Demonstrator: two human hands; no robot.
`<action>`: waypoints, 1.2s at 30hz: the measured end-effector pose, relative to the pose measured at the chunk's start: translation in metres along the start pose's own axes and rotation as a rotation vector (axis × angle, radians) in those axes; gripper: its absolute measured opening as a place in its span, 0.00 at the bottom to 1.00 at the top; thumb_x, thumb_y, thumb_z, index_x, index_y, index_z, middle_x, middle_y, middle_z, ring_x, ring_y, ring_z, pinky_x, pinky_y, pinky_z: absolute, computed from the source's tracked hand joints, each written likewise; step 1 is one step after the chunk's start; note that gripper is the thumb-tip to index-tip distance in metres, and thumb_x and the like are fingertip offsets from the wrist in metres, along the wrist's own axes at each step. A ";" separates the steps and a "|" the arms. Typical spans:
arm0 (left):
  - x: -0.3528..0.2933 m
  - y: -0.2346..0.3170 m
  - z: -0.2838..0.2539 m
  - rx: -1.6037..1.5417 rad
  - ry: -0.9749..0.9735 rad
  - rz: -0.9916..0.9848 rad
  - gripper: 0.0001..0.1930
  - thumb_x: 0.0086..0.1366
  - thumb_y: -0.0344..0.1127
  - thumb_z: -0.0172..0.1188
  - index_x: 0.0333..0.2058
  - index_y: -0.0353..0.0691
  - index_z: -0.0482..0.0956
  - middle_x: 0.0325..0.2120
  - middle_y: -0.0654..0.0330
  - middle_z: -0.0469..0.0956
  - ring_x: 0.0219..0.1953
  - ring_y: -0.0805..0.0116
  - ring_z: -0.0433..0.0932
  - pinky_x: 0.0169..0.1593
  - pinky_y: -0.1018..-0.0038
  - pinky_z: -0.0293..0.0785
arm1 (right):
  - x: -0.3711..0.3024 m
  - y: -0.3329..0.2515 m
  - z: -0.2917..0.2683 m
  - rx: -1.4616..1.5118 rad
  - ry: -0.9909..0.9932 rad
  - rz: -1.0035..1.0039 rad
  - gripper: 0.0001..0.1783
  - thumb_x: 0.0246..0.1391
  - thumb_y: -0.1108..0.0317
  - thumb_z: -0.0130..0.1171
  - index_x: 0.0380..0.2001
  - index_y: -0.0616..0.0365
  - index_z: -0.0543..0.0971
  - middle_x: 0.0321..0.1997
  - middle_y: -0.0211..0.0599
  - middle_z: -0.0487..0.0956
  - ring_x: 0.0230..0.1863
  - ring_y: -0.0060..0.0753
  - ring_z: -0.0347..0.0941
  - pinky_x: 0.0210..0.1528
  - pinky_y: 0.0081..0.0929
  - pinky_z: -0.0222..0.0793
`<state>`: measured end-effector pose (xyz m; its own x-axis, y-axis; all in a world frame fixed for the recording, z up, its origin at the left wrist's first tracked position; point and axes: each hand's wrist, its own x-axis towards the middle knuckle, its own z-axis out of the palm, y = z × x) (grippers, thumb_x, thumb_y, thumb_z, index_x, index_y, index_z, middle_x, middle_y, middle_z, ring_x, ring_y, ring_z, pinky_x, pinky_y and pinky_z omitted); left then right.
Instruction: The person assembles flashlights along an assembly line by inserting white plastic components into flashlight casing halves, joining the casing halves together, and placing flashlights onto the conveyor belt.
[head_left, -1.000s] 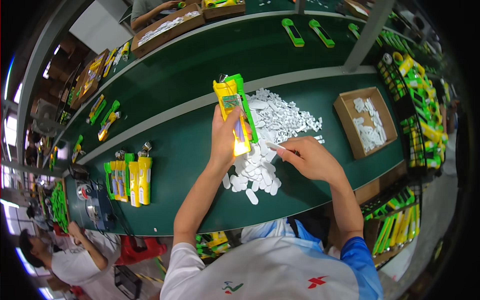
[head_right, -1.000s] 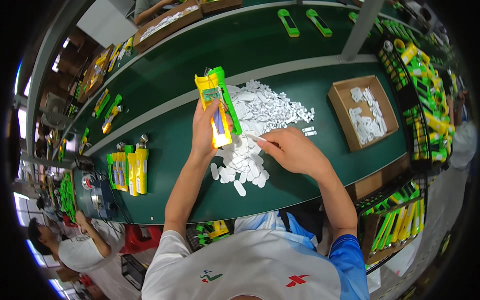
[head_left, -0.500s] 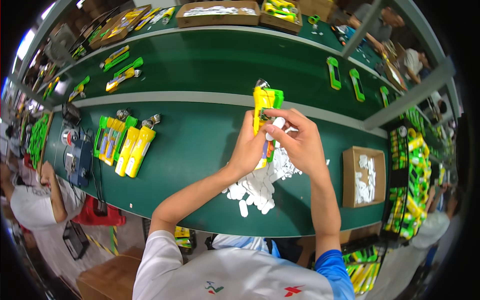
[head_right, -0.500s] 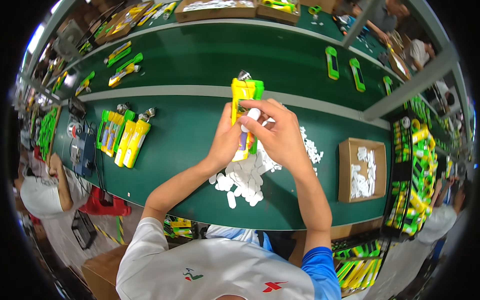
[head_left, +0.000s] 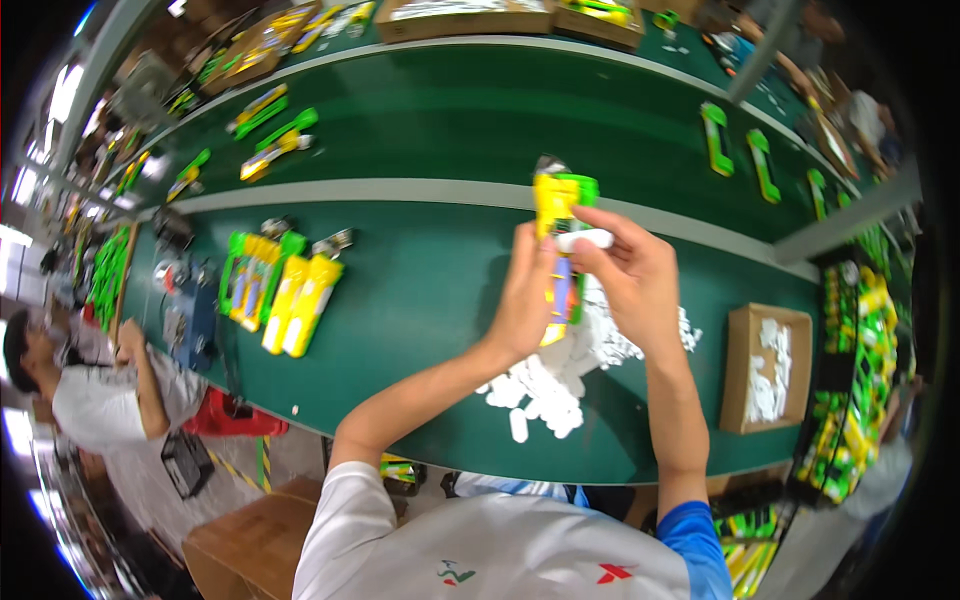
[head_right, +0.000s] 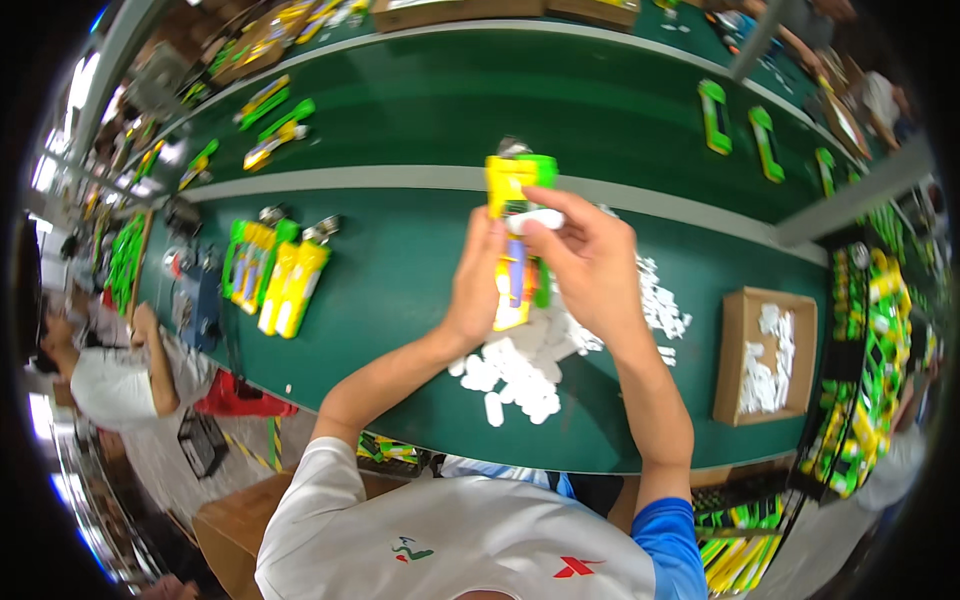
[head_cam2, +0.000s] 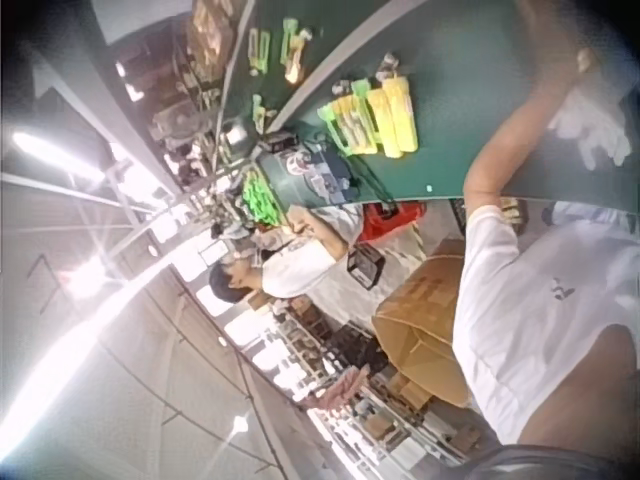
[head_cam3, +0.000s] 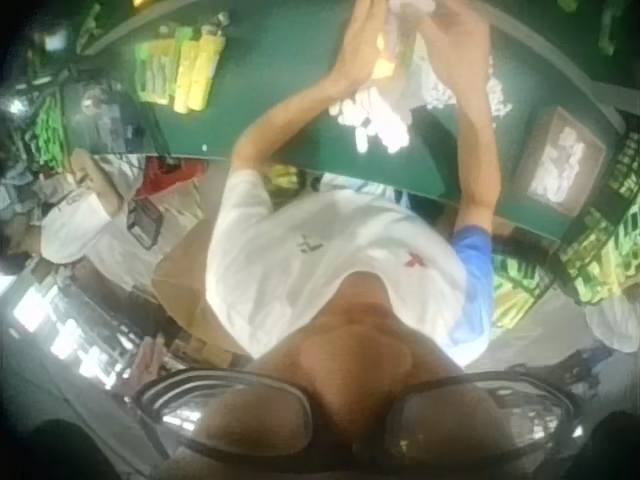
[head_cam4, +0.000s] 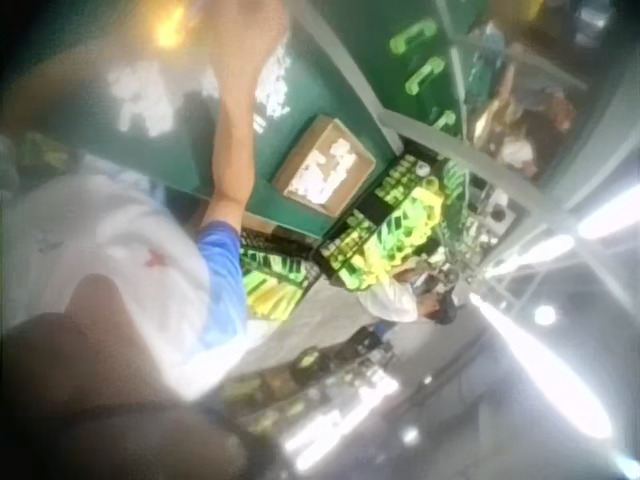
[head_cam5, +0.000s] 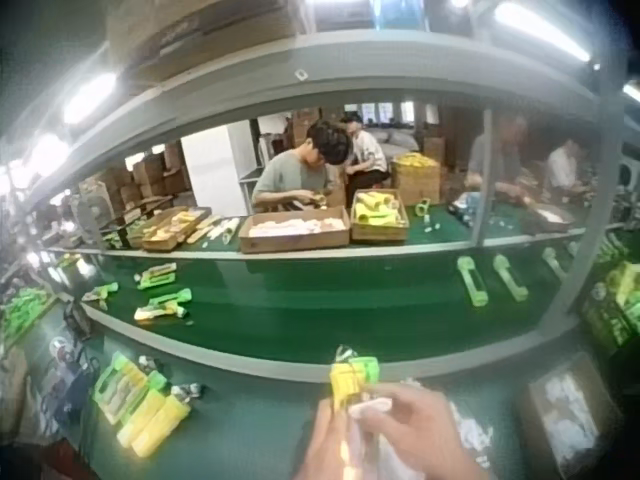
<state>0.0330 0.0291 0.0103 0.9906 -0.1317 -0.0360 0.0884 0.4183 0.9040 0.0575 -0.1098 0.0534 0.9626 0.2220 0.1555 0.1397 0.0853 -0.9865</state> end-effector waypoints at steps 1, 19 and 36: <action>0.001 0.000 0.001 -0.009 -0.013 0.019 0.15 0.79 0.46 0.33 0.54 0.44 0.60 0.33 0.61 0.71 0.25 0.78 0.72 0.27 0.79 0.71 | 0.000 -0.005 0.000 0.077 0.016 0.012 0.19 0.58 0.78 0.61 0.52 0.69 0.75 0.36 0.38 0.82 0.37 0.18 0.78 0.40 0.17 0.74; -0.005 -0.001 0.005 0.112 -0.093 0.048 0.19 0.79 0.46 0.33 0.59 0.42 0.57 0.39 0.60 0.70 0.33 0.79 0.69 0.34 0.79 0.68 | -0.006 -0.001 0.002 0.141 0.114 -0.001 0.23 0.54 0.78 0.65 0.53 0.65 0.70 0.31 0.38 0.83 0.33 0.20 0.80 0.39 0.19 0.76; -0.004 -0.007 0.007 0.163 -0.021 0.168 0.22 0.79 0.46 0.33 0.65 0.44 0.53 0.43 0.61 0.71 0.34 0.77 0.71 0.35 0.79 0.70 | -0.014 -0.013 -0.006 -0.028 0.036 0.071 0.15 0.56 0.75 0.64 0.47 0.66 0.78 0.32 0.31 0.83 0.32 0.15 0.77 0.38 0.16 0.73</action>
<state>0.0273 0.0209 0.0070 0.9876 -0.0918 0.1277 -0.0967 0.2857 0.9534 0.0438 -0.1196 0.0637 0.9780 0.1913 0.0838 0.0768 0.0435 -0.9961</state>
